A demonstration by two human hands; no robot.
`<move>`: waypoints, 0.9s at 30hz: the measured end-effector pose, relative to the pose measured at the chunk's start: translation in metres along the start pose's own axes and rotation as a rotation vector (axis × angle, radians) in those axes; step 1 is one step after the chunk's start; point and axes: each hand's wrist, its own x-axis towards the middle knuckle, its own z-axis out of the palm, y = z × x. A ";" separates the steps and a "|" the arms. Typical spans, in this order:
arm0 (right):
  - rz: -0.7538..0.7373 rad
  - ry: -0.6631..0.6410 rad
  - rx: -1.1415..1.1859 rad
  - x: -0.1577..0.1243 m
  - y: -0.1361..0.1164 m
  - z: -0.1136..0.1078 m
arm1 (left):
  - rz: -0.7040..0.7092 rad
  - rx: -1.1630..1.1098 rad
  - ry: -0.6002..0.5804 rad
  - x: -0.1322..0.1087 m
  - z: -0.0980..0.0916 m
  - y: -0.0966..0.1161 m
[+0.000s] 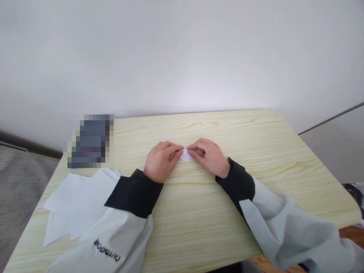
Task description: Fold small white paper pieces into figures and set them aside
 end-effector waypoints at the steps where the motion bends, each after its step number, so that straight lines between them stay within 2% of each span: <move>1: 0.003 -0.003 0.002 0.000 0.000 0.000 | -0.012 0.001 -0.002 0.000 0.000 0.000; 8: 0.040 -0.023 0.006 0.003 -0.002 -0.001 | -0.069 -0.015 -0.030 0.002 0.002 -0.002; 14: 0.066 -0.021 0.030 0.003 -0.001 0.000 | -0.080 0.050 0.004 0.002 0.003 -0.003; 21: 0.020 0.012 0.008 0.000 0.000 0.002 | -0.019 0.062 0.026 -0.001 0.002 -0.004; 27: -0.006 0.015 -0.028 -0.002 0.000 0.002 | -0.056 -0.027 0.012 0.002 0.002 -0.004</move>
